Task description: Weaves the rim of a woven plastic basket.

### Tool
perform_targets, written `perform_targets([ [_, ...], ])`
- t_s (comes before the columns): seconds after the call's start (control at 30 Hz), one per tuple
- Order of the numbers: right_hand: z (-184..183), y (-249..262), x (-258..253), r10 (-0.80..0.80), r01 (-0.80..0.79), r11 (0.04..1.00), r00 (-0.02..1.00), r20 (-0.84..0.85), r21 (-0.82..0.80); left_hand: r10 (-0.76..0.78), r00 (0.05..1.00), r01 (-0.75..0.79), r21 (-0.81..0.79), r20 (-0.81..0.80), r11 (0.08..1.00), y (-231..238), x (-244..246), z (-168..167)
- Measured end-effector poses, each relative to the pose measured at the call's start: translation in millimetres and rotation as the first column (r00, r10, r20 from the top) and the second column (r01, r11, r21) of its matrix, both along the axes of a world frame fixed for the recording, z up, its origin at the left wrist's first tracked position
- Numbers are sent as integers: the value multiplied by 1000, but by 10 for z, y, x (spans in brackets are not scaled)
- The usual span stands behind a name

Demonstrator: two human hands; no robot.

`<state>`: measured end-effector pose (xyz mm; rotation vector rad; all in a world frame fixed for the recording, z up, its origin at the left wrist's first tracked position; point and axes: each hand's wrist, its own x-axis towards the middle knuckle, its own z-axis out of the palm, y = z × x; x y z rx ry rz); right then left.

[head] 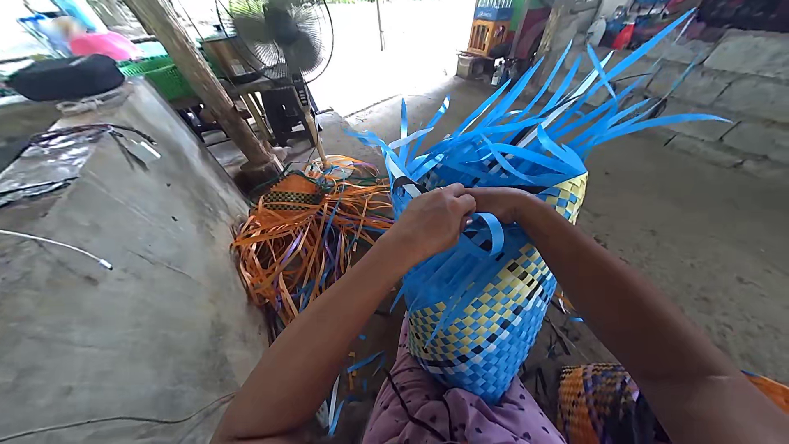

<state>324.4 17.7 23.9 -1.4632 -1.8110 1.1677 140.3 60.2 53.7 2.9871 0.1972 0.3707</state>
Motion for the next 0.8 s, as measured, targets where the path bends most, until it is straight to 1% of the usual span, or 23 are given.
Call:
perform_targets([
  [0.1, 57, 25, -53, -63, 66, 995, 997, 47, -74, 43, 991, -43, 3, -128, 999, -27, -55, 100],
  [0.13, 63, 33, -62, -85, 93, 991, 993, 78, -100, 38, 991, -38, -1, -128, 999, -21, -88, 98],
  [0.2, 120, 16, -107, -132, 152, 980, 979, 156, -126, 37, 998, -37, -19, -41, 999, -12, -193, 40],
  [0.23, 158, -1, -129, -157, 184, 975, 966, 204, -124, 80, 997, -81, -40, -20, 996, -32, -258, 12],
  [0.27, 205, -28, -149, -174, 211, 969, 953, 249, -128, 153, 988, -155, -62, -34, 986, -71, -319, -13],
  [0.33, 214, -49, -154, -189, 234, 964, 937, 293, -127, 314, 940, -328, -95, -136, 940, -154, -385, -77],
  [0.37, 180, -43, -153, -189, 230, 967, 933, 306, -107, 367, 914, -387, -106, -173, 916, -188, -381, -116],
  [0.4, 136, -24, -150, -183, 218, 973, 931, 316, -80, 398, 900, -421, -114, -177, 900, -219, -363, -156],
  [0.47, 50, 29, -124, -161, 175, 984, 927, 337, -12, 394, 914, -404, -119, -97, 907, -228, -324, -253],
  [0.53, 9, 41, -89, -153, 146, 988, 923, 354, 47, 304, 953, -299, -164, 10, 940, -177, -328, -372],
  [0.6, 40, -22, -91, -187, 175, 982, 919, 346, 67, 223, 968, -190, -239, 117, 952, -144, -402, -559],
  [0.63, 107, -77, -100, -204, 202, 978, 913, 354, 45, 210, 966, -165, -268, 151, 949, -159, -481, -653],
  [0.7, 138, -146, -28, -238, 242, 970, 895, 377, 39, 231, 958, -171, -308, 171, 936, -205, -698, -803],
  [0.8, 45, -145, 87, -275, 283, 959, 893, 355, 30, 293, 951, -225, -433, 98, 873, -177, -894, -864],
])
